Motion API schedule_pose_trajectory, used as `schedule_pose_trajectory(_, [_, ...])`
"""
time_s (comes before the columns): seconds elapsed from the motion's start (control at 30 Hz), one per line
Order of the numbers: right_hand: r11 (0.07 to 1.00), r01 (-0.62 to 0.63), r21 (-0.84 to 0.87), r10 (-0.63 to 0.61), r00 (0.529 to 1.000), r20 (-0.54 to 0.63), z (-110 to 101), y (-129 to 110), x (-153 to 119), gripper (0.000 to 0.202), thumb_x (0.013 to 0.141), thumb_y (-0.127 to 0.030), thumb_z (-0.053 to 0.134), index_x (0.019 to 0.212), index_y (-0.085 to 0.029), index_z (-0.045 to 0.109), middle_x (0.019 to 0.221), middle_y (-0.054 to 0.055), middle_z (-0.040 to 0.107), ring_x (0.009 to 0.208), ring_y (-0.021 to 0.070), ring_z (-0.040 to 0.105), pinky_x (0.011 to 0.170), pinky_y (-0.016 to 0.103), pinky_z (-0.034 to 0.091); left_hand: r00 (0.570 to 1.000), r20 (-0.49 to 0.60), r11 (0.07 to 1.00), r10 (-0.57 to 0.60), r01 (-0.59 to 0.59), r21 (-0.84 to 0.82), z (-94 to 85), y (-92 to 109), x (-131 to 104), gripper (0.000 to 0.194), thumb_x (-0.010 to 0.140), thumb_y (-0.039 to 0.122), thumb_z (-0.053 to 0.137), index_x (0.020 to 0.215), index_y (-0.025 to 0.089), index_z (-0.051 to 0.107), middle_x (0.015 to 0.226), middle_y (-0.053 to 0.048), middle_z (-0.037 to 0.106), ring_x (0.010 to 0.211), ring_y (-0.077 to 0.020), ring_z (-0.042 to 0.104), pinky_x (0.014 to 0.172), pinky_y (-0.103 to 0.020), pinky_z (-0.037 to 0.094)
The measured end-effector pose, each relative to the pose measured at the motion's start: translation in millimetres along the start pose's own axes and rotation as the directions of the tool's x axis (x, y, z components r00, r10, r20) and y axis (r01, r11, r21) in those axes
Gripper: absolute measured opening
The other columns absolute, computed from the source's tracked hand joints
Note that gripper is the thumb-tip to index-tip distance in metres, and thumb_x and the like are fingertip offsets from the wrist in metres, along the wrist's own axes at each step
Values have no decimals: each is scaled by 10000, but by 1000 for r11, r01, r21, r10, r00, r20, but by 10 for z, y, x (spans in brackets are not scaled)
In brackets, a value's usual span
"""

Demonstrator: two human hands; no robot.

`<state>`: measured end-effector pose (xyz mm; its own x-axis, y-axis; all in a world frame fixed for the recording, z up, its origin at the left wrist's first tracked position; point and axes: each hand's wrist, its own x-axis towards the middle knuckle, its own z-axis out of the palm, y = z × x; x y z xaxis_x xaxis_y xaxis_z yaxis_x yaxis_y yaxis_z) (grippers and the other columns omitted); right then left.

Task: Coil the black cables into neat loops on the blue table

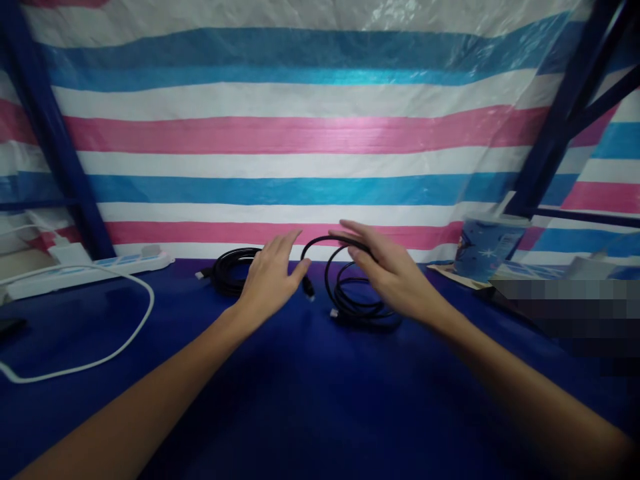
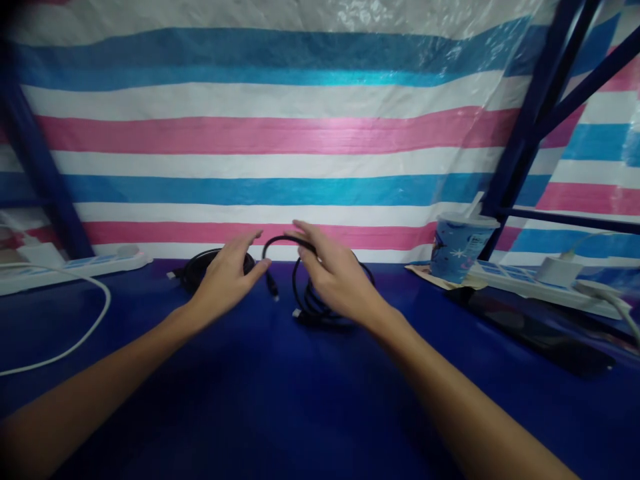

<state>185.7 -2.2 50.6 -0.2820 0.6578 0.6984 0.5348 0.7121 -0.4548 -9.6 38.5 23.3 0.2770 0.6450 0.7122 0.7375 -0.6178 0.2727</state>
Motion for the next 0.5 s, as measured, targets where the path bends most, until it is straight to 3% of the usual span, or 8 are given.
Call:
schedule_pose_trajectory(0.1, [949,-81,306,63,996,67,151,-146,-62,318,891,-259,440,1203,-207,484,1225,82,583,878,152,635,849,354,483,981,114,986,-159,164,-38,-26,-36,34,376,913,402,342,1135,189,559,1064,-100,656,989,-271,606,853,-419,437])
schedule_pose_trajectory(0.17, [897,-188,401,129,977,170,257,-153,-117,333,871,-279,479,1196,-209,464,1169,85,605,760,135,632,755,336,509,910,250,910,-330,377,-172,-47,-77,62,412,918,439,289,1005,170,588,798,-87,680,697,-235,648,658,-368,472])
schedule_pose_trajectory(0.23, [903,-216,372,109,952,288,358,-102,-181,413,841,-290,535,1237,-220,437,1193,90,587,829,154,625,752,338,510,802,395,727,-447,583,-361,-71,-102,82,440,916,480,275,1016,150,550,697,-67,655,493,-183,591,485,-301,427])
schedule_pose_trajectory(0.33, [989,22,144,-80,910,407,495,12,-264,637,761,-296,656,1339,-248,392,1399,102,411,1210,236,455,972,425,401,653,569,388,-500,756,-527,-94,-60,77,374,917,455,343,1018,145,527,651,-17,609,386,-107,494,386,-227,338])
schedule_pose_trajectory(0.4, [986,167,14,-159,907,389,558,70,-291,695,754,-332,676,1373,-256,370,1465,102,309,1331,254,294,1059,458,288,597,639,224,-485,791,-569,-72,24,45,309,922,401,376,961,144,544,611,9,563,396,-82,473,381,-200,320])
schedule_pose_trajectory(0.5, [985,174,-13,-167,960,225,577,95,-279,534,788,-365,644,1277,-226,478,1402,116,380,1290,237,352,1055,429,298,582,715,61,-387,790,-610,22,171,-31,285,929,335,356,905,139,563,674,-18,577,496,-85,524,431,-188,381])
